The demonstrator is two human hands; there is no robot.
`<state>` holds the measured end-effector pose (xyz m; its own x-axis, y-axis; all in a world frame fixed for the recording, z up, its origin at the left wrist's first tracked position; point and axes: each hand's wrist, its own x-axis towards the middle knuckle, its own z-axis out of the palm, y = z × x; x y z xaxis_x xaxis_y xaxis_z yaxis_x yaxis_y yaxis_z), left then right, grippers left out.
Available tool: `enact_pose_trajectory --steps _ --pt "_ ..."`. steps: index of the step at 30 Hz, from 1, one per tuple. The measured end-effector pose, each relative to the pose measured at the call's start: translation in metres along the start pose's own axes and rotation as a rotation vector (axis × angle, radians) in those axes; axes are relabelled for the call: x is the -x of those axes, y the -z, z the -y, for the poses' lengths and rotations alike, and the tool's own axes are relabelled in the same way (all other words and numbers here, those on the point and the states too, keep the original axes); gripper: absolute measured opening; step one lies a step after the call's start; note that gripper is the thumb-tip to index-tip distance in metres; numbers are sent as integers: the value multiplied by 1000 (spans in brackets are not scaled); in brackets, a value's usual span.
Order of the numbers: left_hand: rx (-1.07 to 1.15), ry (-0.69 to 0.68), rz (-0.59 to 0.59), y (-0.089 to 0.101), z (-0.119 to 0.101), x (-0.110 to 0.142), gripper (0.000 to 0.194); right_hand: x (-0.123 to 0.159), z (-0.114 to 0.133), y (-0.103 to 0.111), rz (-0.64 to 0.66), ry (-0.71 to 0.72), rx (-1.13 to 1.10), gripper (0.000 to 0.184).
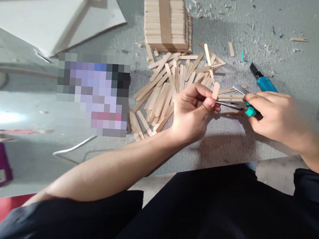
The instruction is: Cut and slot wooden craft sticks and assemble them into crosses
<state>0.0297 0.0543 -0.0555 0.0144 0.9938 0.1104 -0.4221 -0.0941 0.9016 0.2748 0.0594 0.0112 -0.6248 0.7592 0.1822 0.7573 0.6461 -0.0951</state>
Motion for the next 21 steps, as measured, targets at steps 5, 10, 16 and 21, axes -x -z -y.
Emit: enact_pose_trajectory --steps 5,10,16,21 --pt "101 100 13 0 -1 1 44 -5 -6 3 100 -9 -70 39" --pt "161 247 72 4 -4 3 41 -9 -10 3 143 -27 -199 34" --pt "341 437 142 1 -15 2 45 -14 -13 6 169 -22 -324 19" --pt "484 606 40 -7 -29 -2 22 -17 -13 13 192 -31 -441 18"
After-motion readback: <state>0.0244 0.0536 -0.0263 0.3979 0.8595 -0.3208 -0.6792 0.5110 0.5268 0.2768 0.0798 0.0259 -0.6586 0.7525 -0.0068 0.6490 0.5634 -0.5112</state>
